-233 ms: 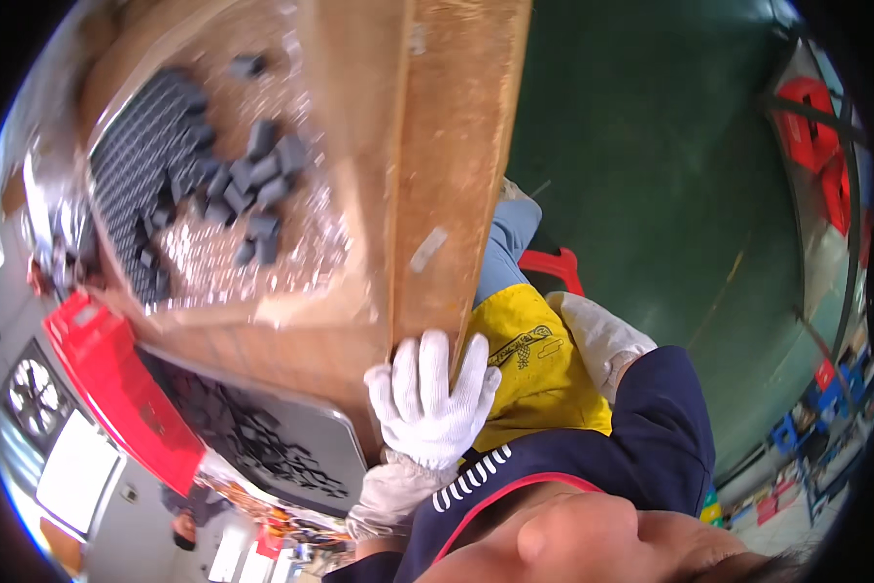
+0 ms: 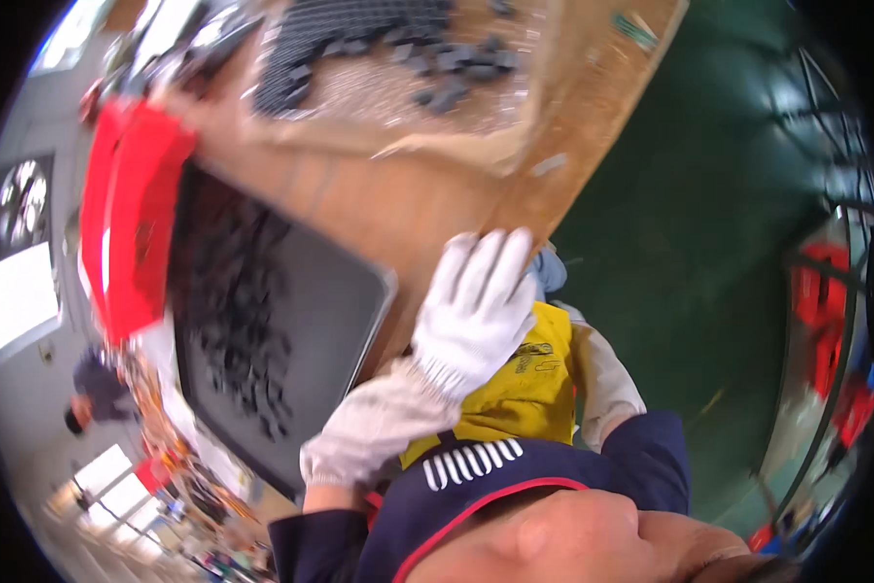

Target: The person pours small black plastic parts from a red crate onto a black tray. They then pick up individual parts, inspect them, and place them into a cardboard insert with a honeycomb pattern. The person continues to sort and arrange the parts on the tray.

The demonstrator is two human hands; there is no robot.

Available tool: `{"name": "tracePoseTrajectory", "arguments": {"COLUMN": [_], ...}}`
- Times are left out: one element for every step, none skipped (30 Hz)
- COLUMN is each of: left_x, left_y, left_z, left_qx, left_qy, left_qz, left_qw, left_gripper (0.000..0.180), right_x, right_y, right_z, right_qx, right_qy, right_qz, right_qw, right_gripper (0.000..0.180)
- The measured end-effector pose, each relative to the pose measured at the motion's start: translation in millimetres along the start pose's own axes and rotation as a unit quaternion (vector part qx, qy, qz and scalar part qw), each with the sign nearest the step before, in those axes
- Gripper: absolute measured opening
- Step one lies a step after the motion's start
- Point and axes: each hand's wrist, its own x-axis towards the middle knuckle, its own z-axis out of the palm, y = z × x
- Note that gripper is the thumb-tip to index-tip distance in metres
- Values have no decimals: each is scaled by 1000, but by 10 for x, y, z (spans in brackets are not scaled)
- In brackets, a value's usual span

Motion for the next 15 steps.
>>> {"name": "tracePoseTrajectory", "arguments": {"left_x": [-17, -30, -45, -92, -129, -281, -338, -484, -625, -795, -1025, -1281, -1574, -1909, -2288], "left_y": [8, -9, 0, -2, 38, 52, 128, 200, 260, 308, 297, 339, 417, 469, 497], "left_z": [59, 61, 75, 46, 30, 62, -2, -43, -97, -156, -215, -271, -342, -441, -550], "left_qx": [20, 27, 20, -12, -36, -50, -78, -102, -105, -111, -122, -134, -223, -310, -344], "left_qy": [36, 50, 75, 90, 111, 130, 153, 174, 171, 175, 168, 160, 96, 33, 6], "left_qz": [-1, 6, 11, 16, 20, -4, 9, 9, 22, 28, 31, 32, -37, -105, -170], "left_qw": [999, 998, 997, 996, 993, 990, 985, 979, 979, 978, 978, 977, 969, 945, 923], "left_gripper": [47, 44, 42, 40, 38, 37, 36, 34, 33, 31, 28, 26, 24, 23, 24], "right_x": [26, 75, 214, 360, 492, 130, 82, -125, -281, -495, -738, -945, -1083, -1192, -1241], "right_y": [37, 113, 345, 572, 625, 286, 258, 45, -113, -329, -610, -816, -874, -862, -820], "right_z": [-208, -374, -455, -533, -713, -1039, -1280, -1499, -1678, -1819, -1868, -1888, -1884, -1848, -1765], "right_qx": [26, 78, 176, 262, 352, 349, 384, 391, 438, 404, 400, 396, 337, 279, 222], "right_qy": [34, 72, 149, 220, 281, 268, 302, 319, 313, 343, 334, 323, 299, 275, 249], "right_qz": [-15, -35, -61, -99, -137, -138, -195, -229, -286, -339, -370, -399, -402, -405, -407], "right_qw": [999, 994, 971, 934, 882, 887, 851, 832, 793, 777, 769, 762, 797, 826, 850], "right_gripper": [72, 72, 62, 53, 43, 36, 34, 32, 31, 30, 30, 30, 29, 29, 29]}}
